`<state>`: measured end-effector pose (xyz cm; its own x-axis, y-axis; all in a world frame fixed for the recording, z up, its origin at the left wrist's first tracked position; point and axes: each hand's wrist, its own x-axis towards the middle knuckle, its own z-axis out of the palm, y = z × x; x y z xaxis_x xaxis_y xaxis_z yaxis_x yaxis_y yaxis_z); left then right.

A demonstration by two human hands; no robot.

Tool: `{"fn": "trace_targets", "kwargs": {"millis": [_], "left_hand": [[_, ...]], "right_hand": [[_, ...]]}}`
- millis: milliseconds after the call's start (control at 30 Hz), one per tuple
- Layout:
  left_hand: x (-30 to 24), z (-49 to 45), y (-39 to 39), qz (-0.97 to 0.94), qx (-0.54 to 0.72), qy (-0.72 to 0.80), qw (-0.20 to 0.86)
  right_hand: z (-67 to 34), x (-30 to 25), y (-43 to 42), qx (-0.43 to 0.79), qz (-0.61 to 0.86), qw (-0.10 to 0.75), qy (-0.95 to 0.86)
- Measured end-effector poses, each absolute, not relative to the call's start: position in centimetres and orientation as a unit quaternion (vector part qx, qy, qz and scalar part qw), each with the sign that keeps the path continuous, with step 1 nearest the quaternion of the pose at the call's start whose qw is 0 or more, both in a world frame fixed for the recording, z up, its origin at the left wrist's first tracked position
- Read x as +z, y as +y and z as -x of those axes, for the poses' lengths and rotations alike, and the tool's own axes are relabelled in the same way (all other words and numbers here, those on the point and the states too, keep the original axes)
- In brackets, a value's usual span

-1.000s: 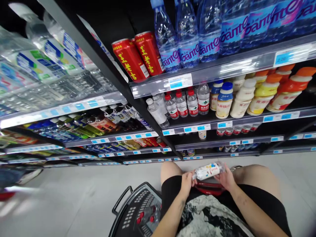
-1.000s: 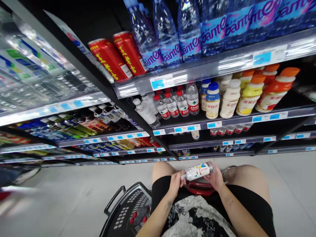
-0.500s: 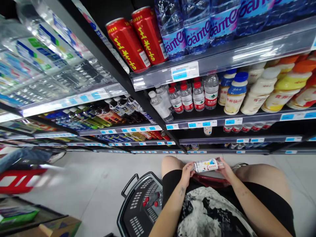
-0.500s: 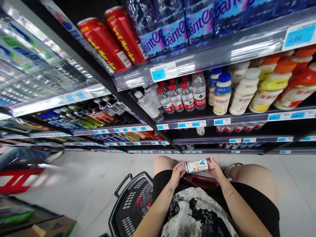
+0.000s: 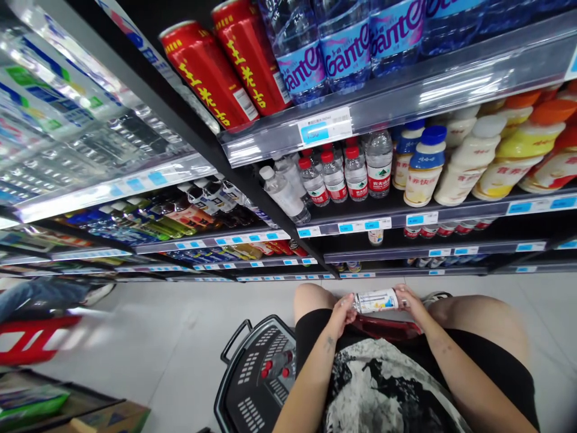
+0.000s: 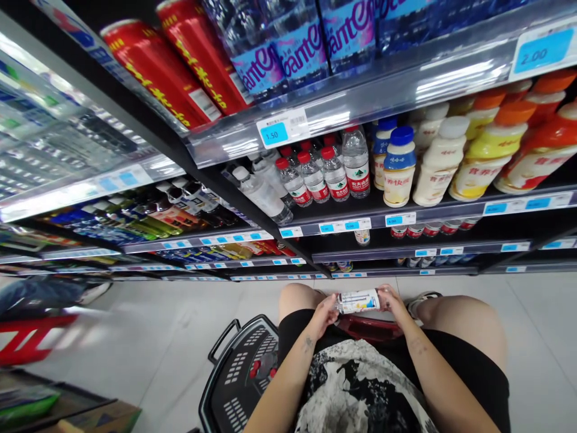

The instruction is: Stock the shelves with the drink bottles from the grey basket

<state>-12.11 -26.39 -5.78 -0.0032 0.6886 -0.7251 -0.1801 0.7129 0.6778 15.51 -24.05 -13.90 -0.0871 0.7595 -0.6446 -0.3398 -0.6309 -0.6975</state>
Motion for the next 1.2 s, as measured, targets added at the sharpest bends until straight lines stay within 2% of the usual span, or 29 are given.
{"fn": "trace_targets", "kwargs": {"millis": [400, 667, 800, 1000, 1200], "left_hand": [[-4.7, 14.2, -26.1, -0.101, 0.071, 0.472, 0.873], [-0.2, 12.0, -29.5, -0.199, 0.201, 0.462, 0.841], [2.5, 12.3, -29.4, -0.203, 0.264, 0.506, 0.796], [5.7, 13.8, -24.6, -0.221, 0.357, 0.579, 0.699], [7.7, 12.8, -17.2, -0.212, 0.408, 0.647, 0.608]], "right_hand": [[-15.8, -13.3, -23.8, 0.714, 0.510, 0.452, -0.163], [-14.3, -15.1, -23.8, 0.727, 0.495, 0.464, -0.111], [-12.9, -13.7, -24.3, 0.752, 0.513, 0.401, -0.099], [-12.5, -11.8, -24.6, 0.748, 0.583, 0.284, -0.141], [-13.1, -10.4, -24.6, 0.735, 0.603, 0.278, -0.141]]}}
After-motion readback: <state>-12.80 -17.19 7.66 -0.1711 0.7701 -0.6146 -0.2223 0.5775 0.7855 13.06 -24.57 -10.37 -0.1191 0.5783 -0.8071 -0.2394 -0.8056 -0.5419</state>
